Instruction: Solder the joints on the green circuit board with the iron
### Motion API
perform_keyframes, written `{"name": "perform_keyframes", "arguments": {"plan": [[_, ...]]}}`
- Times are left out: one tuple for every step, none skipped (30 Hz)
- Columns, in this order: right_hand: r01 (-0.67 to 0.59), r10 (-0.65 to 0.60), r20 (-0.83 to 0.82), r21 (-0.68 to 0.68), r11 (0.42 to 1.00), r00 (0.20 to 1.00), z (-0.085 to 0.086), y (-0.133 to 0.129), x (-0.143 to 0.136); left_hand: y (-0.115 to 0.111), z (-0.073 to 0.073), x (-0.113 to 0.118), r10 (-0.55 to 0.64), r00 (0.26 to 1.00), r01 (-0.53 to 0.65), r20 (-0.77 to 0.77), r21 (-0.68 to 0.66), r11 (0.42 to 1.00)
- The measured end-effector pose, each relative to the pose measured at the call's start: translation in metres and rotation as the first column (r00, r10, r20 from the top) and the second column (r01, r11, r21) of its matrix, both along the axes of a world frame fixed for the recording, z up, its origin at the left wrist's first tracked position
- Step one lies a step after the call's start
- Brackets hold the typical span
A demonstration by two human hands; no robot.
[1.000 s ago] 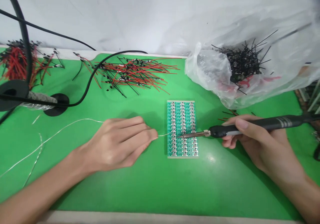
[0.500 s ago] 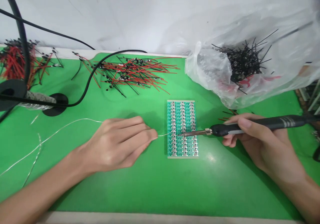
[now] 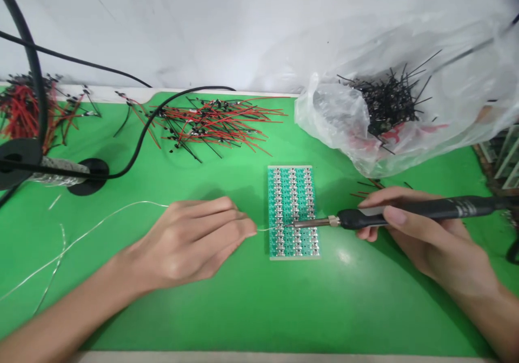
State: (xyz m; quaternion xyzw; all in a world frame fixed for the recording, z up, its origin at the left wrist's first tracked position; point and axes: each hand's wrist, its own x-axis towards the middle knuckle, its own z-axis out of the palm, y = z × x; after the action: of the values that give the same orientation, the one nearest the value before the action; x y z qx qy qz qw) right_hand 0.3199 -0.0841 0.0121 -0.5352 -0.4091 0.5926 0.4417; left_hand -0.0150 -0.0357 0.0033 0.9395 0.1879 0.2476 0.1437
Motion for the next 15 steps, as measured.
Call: {"name": "perform_keyframes", "arguments": {"plan": [[-0.020, 0.020, 0.006, 0.002, 1.000, 1.000, -0.0005, -0.0003, 0.0019, -0.0004, 0.0002, 0.0007, -0.005, 1.000, 0.005, 0.001, 0.000, 1.000], [-0.037, 0.037, 0.016, 0.006, 0.999, 0.999, -0.0009, -0.0006, 0.0035, -0.0007, 0.0003, 0.0014, -0.009, 1.000, 0.009, 0.003, 0.005, 1.000], [-0.055, 0.054, 0.026, 0.014, 0.998, 0.998, -0.0012, -0.0008, 0.0047, -0.0010, 0.0004, 0.0021, -0.014, 1.000, 0.014, 0.002, 0.012, 1.000], [-0.067, 0.066, 0.036, 0.023, 0.998, 0.997, -0.0013, -0.0010, 0.0055, -0.0012, 0.0005, 0.0027, -0.019, 1.000, 0.019, 0.000, 0.022, 1.000], [-0.077, 0.076, 0.046, 0.033, 0.996, 0.996, -0.0013, -0.0010, 0.0059, -0.0013, 0.0006, 0.0031, -0.022, 1.000, 0.022, -0.004, 0.032, 0.999], [-0.080, 0.078, 0.054, 0.038, 0.996, 0.996, -0.0013, -0.0009, 0.0058, -0.0012, 0.0008, 0.0034, -0.022, 1.000, 0.023, -0.009, 0.042, 0.999], [-0.078, 0.075, 0.059, 0.039, 0.996, 0.995, -0.0013, -0.0007, 0.0055, -0.0011, 0.0010, 0.0036, -0.025, 1.000, 0.026, -0.014, 0.049, 0.998], [-0.074, 0.072, 0.063, 0.040, 0.996, 0.995, -0.0013, -0.0005, 0.0050, -0.0010, 0.0012, 0.0036, -0.028, 0.999, 0.029, -0.017, 0.057, 0.998], [-0.071, 0.069, 0.065, 0.039, 0.997, 0.996, -0.0014, -0.0003, 0.0045, -0.0009, 0.0015, 0.0034, -0.028, 0.999, 0.029, -0.020, 0.064, 0.997], [-0.064, 0.061, 0.069, 0.036, 0.997, 0.996, -0.0015, -0.0002, 0.0041, -0.0008, 0.0016, 0.0032, -0.030, 0.999, 0.031, -0.020, 0.073, 0.997], [-0.058, 0.056, 0.075, 0.031, 0.998, 0.996, -0.0017, -0.0003, 0.0039, -0.0008, 0.0017, 0.0030, -0.032, 0.999, 0.033, -0.021, 0.079, 0.996], [-0.055, 0.053, 0.081, 0.029, 0.998, 0.995, -0.0018, -0.0005, 0.0039, -0.0008, 0.0017, 0.0027, -0.033, 0.999, 0.035, -0.023, 0.084, 0.996], [-0.056, 0.053, 0.085, 0.029, 0.998, 0.995, -0.0019, -0.0009, 0.0039, -0.0009, 0.0017, 0.0023, -0.033, 0.999, 0.035, -0.026, 0.086, 0.996], [-0.051, 0.049, 0.090, 0.026, 0.998, 0.995, -0.0020, -0.0013, 0.0041, -0.0009, 0.0016, 0.0020, -0.032, 0.999, 0.035, -0.030, 0.086, 0.996], [-0.044, 0.042, 0.094, 0.019, 0.999, 0.995, -0.0020, -0.0017, 0.0041, -0.0010, 0.0014, 0.0016, -0.036, 0.999, 0.039, -0.037, 0.083, 0.996]]}}
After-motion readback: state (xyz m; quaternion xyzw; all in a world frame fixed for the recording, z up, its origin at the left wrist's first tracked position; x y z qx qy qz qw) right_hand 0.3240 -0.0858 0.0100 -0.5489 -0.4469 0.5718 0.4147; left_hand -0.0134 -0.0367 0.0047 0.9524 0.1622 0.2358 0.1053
